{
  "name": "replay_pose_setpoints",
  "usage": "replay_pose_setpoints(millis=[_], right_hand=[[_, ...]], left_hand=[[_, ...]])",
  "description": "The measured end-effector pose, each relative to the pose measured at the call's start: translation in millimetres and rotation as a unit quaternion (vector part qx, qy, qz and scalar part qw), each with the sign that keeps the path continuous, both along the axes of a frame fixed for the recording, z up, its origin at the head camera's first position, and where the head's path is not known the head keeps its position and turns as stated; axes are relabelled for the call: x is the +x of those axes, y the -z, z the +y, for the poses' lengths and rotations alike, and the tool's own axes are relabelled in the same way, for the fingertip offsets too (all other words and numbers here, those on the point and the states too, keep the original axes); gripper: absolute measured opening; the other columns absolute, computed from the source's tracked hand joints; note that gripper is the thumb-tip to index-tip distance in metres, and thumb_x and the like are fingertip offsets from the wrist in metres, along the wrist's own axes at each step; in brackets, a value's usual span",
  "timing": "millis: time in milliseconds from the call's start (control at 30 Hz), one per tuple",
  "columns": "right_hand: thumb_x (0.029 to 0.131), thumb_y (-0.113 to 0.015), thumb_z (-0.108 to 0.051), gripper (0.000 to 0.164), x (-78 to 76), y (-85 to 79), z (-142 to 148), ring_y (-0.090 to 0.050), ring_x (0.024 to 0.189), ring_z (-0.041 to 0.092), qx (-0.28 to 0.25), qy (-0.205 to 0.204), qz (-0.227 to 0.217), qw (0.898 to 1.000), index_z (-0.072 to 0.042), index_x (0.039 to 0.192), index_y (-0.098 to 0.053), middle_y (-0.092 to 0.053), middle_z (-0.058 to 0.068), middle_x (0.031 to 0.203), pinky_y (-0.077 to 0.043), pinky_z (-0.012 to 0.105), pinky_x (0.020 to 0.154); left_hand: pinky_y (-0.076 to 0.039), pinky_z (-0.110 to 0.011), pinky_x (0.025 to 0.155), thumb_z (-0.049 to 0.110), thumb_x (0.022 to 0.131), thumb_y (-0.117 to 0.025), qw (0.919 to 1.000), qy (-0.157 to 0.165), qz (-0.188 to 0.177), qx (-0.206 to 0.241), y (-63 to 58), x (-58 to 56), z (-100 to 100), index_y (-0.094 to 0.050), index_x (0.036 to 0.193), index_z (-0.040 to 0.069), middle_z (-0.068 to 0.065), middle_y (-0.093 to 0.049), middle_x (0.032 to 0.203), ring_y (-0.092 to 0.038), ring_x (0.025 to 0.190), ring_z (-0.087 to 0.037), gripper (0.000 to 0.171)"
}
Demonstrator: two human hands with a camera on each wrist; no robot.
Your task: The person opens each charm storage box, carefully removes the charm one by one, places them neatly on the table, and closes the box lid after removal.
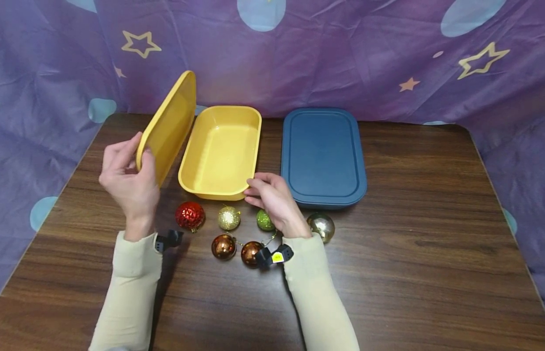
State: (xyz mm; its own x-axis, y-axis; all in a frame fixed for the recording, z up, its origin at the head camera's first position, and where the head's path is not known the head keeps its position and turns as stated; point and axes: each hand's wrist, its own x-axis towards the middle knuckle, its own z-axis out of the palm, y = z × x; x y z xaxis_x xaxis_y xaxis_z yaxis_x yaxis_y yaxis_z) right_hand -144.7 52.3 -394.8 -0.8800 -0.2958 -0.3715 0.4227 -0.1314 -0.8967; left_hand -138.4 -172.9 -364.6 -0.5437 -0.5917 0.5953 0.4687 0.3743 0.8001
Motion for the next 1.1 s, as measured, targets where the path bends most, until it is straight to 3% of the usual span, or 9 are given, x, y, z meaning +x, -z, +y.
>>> replay_pose_setpoints(millis=[167, 300, 467, 733, 1100], right_hand=[[0.099, -0.048, -0.010, 0.046, -0.1, -1.0, 0.1, -0.060, 0.099, 0.021, 0.005, 0.000, -0.002, 1.000, 0.007, 0.140, -0.036, -0.050, 0.023, 0.129, -0.055, 0.026, 0.089], [0.098, -0.048, -0.010, 0.047, -0.2, -0.1, 0.1, -0.060, 0.099, 0.021, 0.007, -0.001, -0.001, 1.000, 0.008, 0.140, -0.035, -0.048, 0.026, 0.131, -0.055, 0.025, 0.088], [0.098, -0.049, -0.009, 0.048, -0.1, 0.9, 0.0, -0.060, 0.098, 0.021, 0.004, -0.001, -0.001, 1.000, 0.009, 0.141, -0.034, -0.046, 0.028, 0.134, -0.055, 0.024, 0.087], [0.097, -0.049, -0.008, 0.049, -0.2, 0.3, 0.4, -0.058, 0.101, 0.022, 0.003, -0.003, -0.005, 1.000, 0.008, 0.141, -0.034, -0.044, 0.028, 0.135, -0.055, 0.022, 0.086], [0.097, -0.049, -0.009, 0.048, 0.4, -2.2, 1.4, -0.059, 0.096, 0.019, 0.002, -0.007, 0.000, 1.000, 0.007, 0.140, -0.035, -0.046, 0.028, 0.134, -0.055, 0.023, 0.085]], left_hand=[[-0.050, -0.016, 0.071, -0.008, 0.079, -0.061, 0.9966, -0.004, 0.021, -0.079, 1.8, 1.6, 5.9, -0.076, 0.102, 0.004, -0.010, -0.063, 0.088, -0.058, 0.085, -0.012, 0.030], [-0.049, -0.020, 0.077, -0.007, 0.078, -0.061, 0.9905, 0.007, 0.034, -0.133, 4.9, 2.0, 11.2, -0.075, 0.104, 0.005, -0.023, -0.062, 0.090, -0.060, 0.085, -0.023, 0.031], [-0.048, -0.024, 0.080, -0.007, 0.078, -0.062, 0.9841, 0.021, 0.047, -0.170, 8.6, 1.4, 16.8, -0.075, 0.102, 0.002, -0.023, -0.062, 0.089, -0.060, 0.084, -0.031, 0.029], [-0.050, -0.021, 0.079, -0.012, 0.076, -0.060, 0.9740, 0.052, 0.061, -0.212, 13.5, 0.9, 27.2, -0.074, 0.101, -0.003, -0.021, -0.063, 0.090, -0.061, 0.082, -0.031, 0.030], [-0.054, -0.030, 0.086, -0.003, 0.079, -0.069, 0.9472, 0.147, -0.005, -0.285, 13.7, 5.8, 39.3, -0.073, 0.102, -0.003, -0.017, -0.067, 0.097, -0.065, 0.091, -0.027, 0.024]])
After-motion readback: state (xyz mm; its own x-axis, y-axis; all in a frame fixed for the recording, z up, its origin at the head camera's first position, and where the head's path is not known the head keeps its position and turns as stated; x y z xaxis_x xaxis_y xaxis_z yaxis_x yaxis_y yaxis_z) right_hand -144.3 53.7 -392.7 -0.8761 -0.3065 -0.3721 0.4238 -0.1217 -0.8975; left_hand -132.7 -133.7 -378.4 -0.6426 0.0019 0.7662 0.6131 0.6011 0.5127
